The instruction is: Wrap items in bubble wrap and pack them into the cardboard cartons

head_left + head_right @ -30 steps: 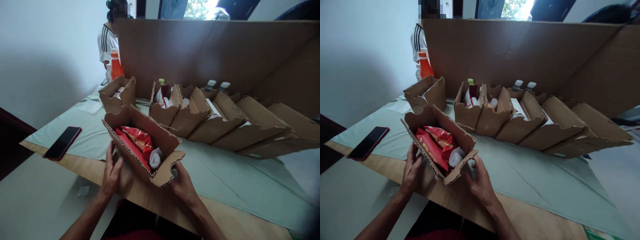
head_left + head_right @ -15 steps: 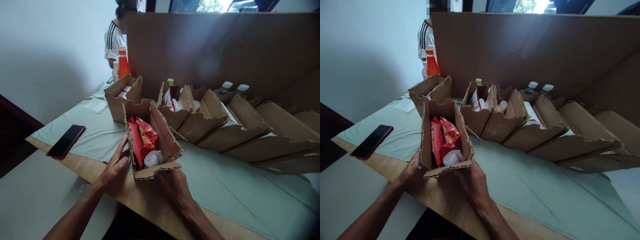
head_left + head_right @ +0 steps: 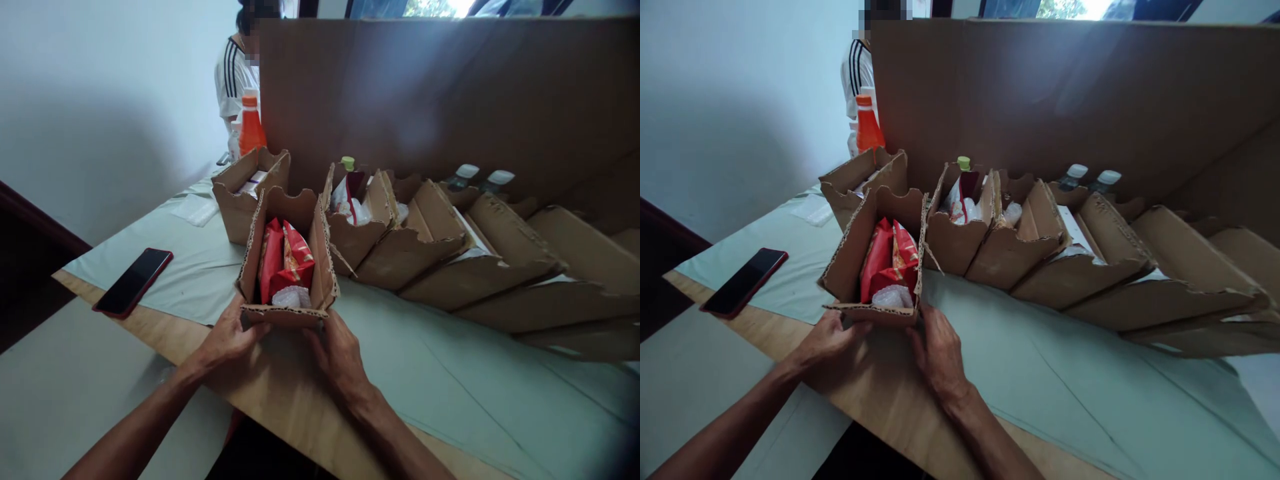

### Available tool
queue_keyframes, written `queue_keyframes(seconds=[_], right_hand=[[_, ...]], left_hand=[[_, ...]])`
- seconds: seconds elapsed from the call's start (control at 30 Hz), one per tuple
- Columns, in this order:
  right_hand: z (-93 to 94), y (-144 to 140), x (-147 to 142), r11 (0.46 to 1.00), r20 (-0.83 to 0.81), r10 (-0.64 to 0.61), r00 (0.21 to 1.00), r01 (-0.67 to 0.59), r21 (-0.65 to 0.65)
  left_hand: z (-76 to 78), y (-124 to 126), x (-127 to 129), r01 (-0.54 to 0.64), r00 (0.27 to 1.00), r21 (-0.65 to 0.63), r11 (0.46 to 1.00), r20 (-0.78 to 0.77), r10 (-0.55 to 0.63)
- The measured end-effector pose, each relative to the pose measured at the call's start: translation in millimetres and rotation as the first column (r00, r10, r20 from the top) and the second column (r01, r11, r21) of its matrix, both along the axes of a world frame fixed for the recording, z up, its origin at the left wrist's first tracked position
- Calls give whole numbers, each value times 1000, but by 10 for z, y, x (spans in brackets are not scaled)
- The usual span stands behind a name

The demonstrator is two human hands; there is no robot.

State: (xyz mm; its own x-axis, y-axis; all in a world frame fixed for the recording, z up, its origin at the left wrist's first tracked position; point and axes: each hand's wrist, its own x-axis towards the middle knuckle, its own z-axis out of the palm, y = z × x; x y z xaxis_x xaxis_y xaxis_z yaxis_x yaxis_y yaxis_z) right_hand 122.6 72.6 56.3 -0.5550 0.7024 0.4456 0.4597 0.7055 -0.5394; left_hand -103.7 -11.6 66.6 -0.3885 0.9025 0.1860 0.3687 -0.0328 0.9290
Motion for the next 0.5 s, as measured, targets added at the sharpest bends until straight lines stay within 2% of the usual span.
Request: queue_keyframes(seconds=[0.07,0.13,0.27,0.4,0.5], right_hand=[[-91,62,-20,1000,-13,5,1000,-5,14],[-171,98,-32,1000,-21,-12,1000,13,15],[-256,98,-23,999,-15,-38,999,38,-7],[-246,73,-5,999,-10,-31,999,31,-10],[-244,75,-4,1000,-19,-22,1000,22,11]], left_hand=[[1,41,-36,-7,999,-67,998,-46,4],[15,134,-68,-24,998,-78,997,-56,19],[35,554,-177,-60,997,-25,998,-39,59],[-26,1068,-352,-188,980,-7,982,-69,187],[-85,1196,-382,-283,953,28,959,-108,285]])
